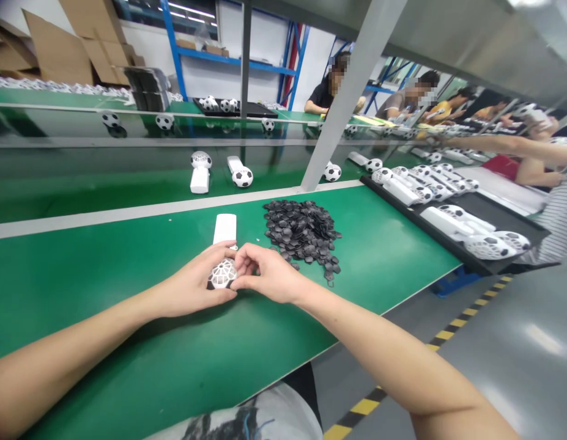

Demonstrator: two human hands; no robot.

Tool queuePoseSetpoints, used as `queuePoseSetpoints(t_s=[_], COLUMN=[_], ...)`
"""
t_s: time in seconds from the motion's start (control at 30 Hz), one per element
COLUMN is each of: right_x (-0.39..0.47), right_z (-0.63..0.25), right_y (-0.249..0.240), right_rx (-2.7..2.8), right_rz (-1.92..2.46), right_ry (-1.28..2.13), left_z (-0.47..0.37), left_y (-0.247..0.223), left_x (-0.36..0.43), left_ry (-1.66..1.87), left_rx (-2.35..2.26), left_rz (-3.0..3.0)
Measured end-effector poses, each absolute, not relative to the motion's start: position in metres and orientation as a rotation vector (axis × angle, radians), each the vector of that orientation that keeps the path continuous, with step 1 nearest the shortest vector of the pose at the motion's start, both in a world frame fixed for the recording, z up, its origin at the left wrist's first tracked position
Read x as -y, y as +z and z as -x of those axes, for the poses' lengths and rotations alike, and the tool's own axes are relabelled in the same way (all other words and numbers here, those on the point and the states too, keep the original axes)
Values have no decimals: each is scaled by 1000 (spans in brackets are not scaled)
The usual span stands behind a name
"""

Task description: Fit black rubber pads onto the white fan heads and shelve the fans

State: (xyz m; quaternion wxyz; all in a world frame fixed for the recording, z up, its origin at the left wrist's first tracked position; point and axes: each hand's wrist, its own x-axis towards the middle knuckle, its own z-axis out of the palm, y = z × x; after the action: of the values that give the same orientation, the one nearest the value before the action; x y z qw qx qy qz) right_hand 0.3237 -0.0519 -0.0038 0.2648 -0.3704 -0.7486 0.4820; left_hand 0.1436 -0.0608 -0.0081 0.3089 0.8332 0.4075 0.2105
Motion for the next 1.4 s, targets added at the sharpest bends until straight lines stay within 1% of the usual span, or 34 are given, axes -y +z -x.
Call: queuePoseSetpoints(t_s=[0.1,0.17,0.2,0.27,0.37,0.4,0.43,0.5,0.6,0.77,0.87,0.97,1.03,1.1,1.27,1.4], right_x=[50,45,41,32,18,15,13,11,10,12,19,30,37,43,47,43], right_z=[-323,-327,-331,-343,-361,-366,-369,-372,-371,-370,-365,-353,-343,-334,-320,-313], right_y=[-10,-11,-10,-9,-9,-10,-12,-15,-18,-15,-11,-4,1,4,4,0], right_rx=[1931,1967,2013,2149,2347,2402,2457,2545,2594,2619,2623,2619,2586,2564,2599,2524], right_rz=[1047,1046,1066,1196,1512,1576,1606,1601,1583,1565,1506,1264,1095,1022,1015,965], right_ry=[1397,1365,1292,976,275,107,3,-64,-76,-129,-129,138,359,485,581,664], left_z=[-145,-143,-142,-139,-136,-135,-134,-131,-125,-116,-113,-108,-106,-104,-106,-109], left_y=[-9,-8,-8,-7,-6,-5,-4,-3,-3,-1,5,10,10,8,7,5], left_x=[61,59,58,57,54,53,52,49,45,42,41,37,35,34,36,37], left_ry=[610,608,588,534,512,515,511,475,450,443,373,312,303,317,325,382], left_rx=[-1072,-1044,-1029,-1018,-1139,-1194,-1231,-1224,-1158,-1327,-1196,-1039,-1003,-1009,-1026,-1045], left_rz=[-2200,-2201,-2204,-2222,-2254,-2256,-2255,-2267,-2302,-2218,-2216,-2277,-2297,-2301,-2303,-2293])
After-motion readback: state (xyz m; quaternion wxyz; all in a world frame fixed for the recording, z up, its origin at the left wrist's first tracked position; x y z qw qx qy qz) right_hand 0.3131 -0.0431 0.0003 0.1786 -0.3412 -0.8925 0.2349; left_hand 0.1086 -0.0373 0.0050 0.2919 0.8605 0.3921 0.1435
